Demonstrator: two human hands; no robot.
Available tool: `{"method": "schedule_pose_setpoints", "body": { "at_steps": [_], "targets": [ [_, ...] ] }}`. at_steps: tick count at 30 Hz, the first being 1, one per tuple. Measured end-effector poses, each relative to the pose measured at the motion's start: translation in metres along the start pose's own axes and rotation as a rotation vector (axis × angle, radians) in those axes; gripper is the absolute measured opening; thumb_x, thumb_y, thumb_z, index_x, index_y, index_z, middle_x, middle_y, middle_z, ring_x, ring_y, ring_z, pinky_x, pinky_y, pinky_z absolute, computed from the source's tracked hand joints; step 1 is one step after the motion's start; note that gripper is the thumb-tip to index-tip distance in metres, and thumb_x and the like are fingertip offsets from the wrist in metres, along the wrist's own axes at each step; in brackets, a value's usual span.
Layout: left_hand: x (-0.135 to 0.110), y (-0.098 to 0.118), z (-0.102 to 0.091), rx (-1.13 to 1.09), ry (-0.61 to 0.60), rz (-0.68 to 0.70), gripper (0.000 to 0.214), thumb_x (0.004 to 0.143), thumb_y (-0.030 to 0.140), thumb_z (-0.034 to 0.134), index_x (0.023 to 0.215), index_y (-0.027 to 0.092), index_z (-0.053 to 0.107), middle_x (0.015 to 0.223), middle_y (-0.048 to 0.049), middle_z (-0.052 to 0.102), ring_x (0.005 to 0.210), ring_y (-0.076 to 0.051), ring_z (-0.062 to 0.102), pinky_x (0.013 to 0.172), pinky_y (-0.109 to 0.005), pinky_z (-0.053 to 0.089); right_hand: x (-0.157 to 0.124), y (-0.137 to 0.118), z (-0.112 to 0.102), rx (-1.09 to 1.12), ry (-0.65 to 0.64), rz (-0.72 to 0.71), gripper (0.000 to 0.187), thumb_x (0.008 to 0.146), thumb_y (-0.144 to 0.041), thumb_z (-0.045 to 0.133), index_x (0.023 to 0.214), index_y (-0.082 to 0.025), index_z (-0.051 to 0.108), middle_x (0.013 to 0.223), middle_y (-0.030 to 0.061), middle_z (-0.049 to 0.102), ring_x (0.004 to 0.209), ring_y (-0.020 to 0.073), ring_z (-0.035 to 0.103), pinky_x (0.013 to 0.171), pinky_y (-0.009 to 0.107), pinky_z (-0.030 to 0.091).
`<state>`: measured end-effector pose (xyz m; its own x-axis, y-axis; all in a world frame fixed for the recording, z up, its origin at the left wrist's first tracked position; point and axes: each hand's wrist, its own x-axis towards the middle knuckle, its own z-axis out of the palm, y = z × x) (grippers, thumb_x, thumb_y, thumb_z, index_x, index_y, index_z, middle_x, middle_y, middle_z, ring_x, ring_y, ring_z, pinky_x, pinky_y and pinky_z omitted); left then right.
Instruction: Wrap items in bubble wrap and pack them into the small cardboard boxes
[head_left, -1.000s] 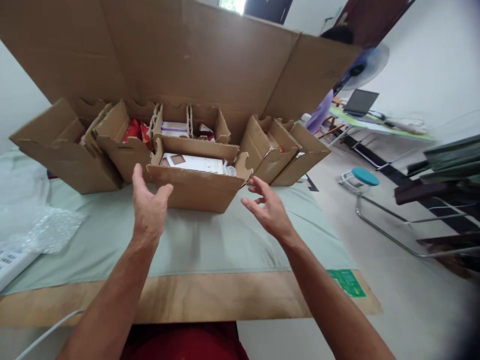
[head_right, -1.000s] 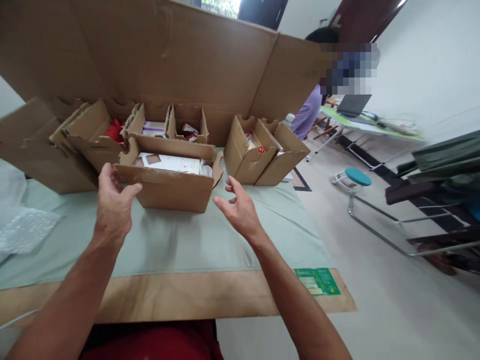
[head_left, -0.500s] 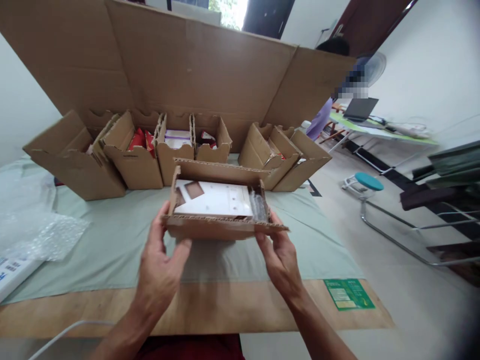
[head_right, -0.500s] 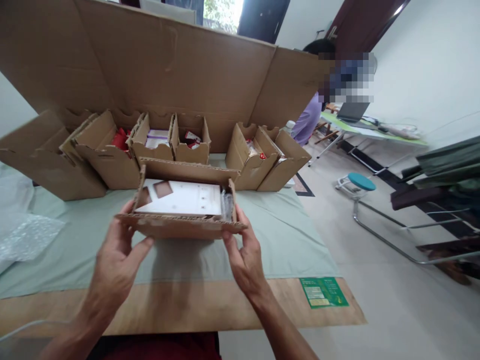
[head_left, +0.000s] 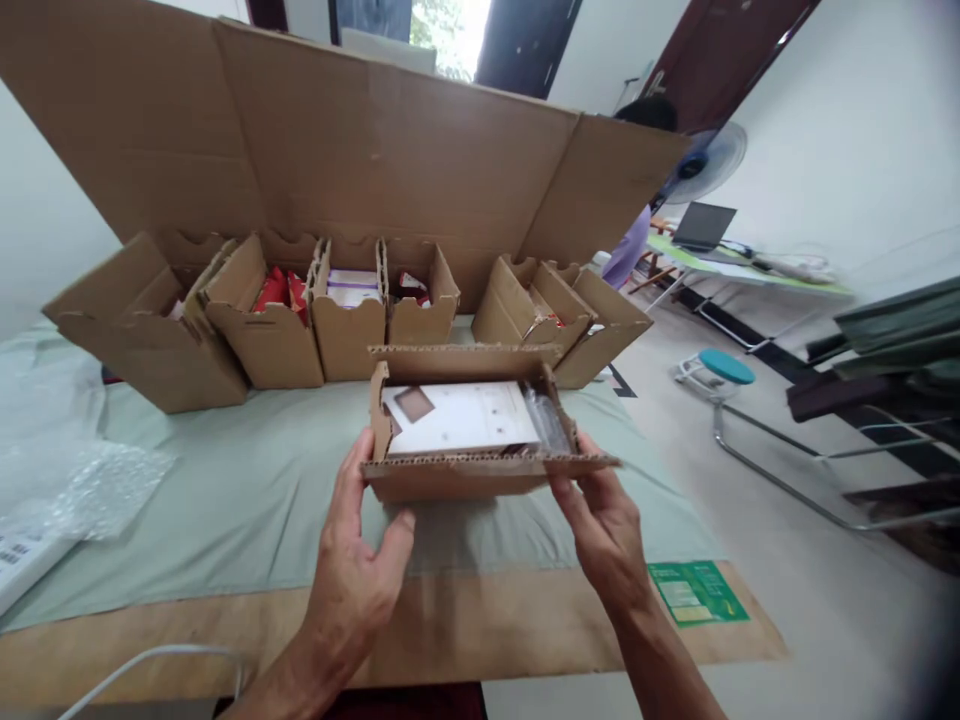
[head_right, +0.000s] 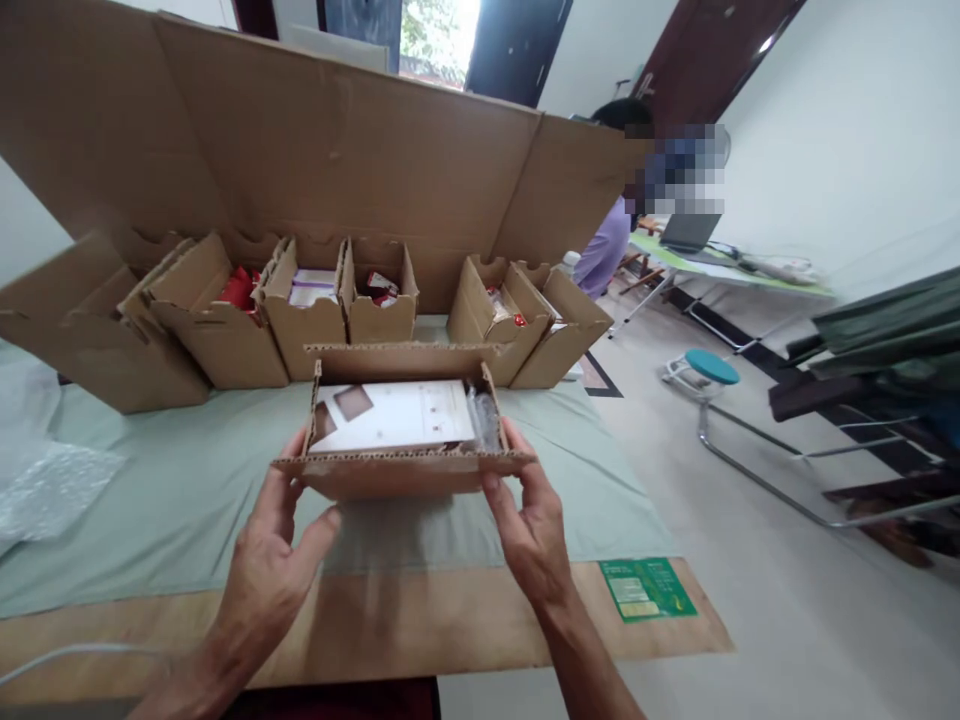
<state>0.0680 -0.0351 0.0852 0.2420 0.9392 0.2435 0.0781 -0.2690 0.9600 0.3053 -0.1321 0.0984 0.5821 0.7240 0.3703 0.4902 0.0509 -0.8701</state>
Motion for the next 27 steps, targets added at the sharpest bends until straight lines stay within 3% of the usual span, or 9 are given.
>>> {"method": "schedule_pose_setpoints", "body": {
  "at_steps": [3, 7, 13, 18, 23, 27],
  "targets": [
    [-0.018, -0.013, 0.0, 0.046, -0.031, -0.053, 0.073, 0.092, 0.024, 0.06, 0.159, 0.031, 0.034, 0.164, -0.0081, 0.041, 0.15, -0.031, 0.041, 0.126, -0.056, 0.031, -0.001, 0.024, 0.004, 0.075, -0.047, 0.036, 0.053, 0.095, -0.047, 0.066, 0.144, -0.029, 0.06, 0.154, 0.0059, 0.057, 0.143, 0.0318, 0.051, 0.122, 0.05, 0.037],
    [-0.032, -0.019, 0.0, 0.104, -0.067, 0.036, 0.072, 0.095, 0.024, 0.056, 0.161, 0.035, 0.028, 0.167, -0.0075, 0.035, 0.15, -0.032, 0.04, 0.122, -0.056, 0.038, 0.036, 0.045, 0.028, 0.27, -0.005, 0.01, 0.044, 0.092, -0.051, 0.067, 0.128, -0.025, 0.068, 0.138, 0.0073, 0.069, 0.13, 0.0301, 0.061, 0.114, 0.047, 0.045],
    [-0.053, -0.019, 0.024, 0.159, -0.166, 0.146, 0.073, 0.096, 0.018, 0.049, 0.162, 0.037, 0.024, 0.167, -0.0084, 0.033, 0.151, -0.033, 0.039, 0.119, -0.057, 0.042, 0.069, 0.058, 0.04, 0.244, 0.137, 0.018, 0.046, 0.095, -0.05, 0.06, 0.133, -0.024, 0.064, 0.142, 0.0069, 0.066, 0.136, 0.0271, 0.055, 0.119, 0.049, 0.039],
    [-0.034, -0.019, 0.04, 0.143, -0.211, 0.164, 0.078, 0.094, 0.016, 0.05, 0.162, 0.042, 0.02, 0.17, -0.0067, 0.026, 0.153, -0.034, 0.034, 0.119, -0.063, 0.039, 0.085, 0.066, 0.048, 0.182, 0.167, 0.006, 0.062, 0.097, -0.057, 0.053, 0.149, -0.024, 0.051, 0.154, 0.0091, 0.055, 0.146, 0.0266, 0.045, 0.125, 0.05, 0.03],
    [-0.012, -0.015, 0.045, 0.153, -0.219, 0.179, 0.078, 0.093, 0.015, 0.052, 0.161, 0.041, 0.022, 0.171, -0.0067, 0.024, 0.155, -0.034, 0.03, 0.119, -0.063, 0.038, 0.099, 0.074, 0.058, 0.099, 0.131, -0.005, 0.07, 0.1, -0.063, 0.043, 0.158, -0.024, 0.038, 0.165, 0.0095, 0.041, 0.153, 0.0233, 0.035, 0.128, 0.047, 0.023],
    [-0.015, -0.015, 0.048, 0.154, -0.247, 0.2, 0.083, 0.091, 0.013, 0.053, 0.162, 0.04, 0.02, 0.171, -0.0067, 0.025, 0.155, -0.033, 0.032, 0.119, -0.061, 0.04, 0.101, 0.079, 0.069, 0.092, 0.11, 0.016, 0.076, 0.097, -0.07, 0.043, 0.156, -0.023, 0.043, 0.166, 0.0115, 0.038, 0.154, 0.0252, 0.033, 0.128, 0.05, 0.022]
  ]
}}
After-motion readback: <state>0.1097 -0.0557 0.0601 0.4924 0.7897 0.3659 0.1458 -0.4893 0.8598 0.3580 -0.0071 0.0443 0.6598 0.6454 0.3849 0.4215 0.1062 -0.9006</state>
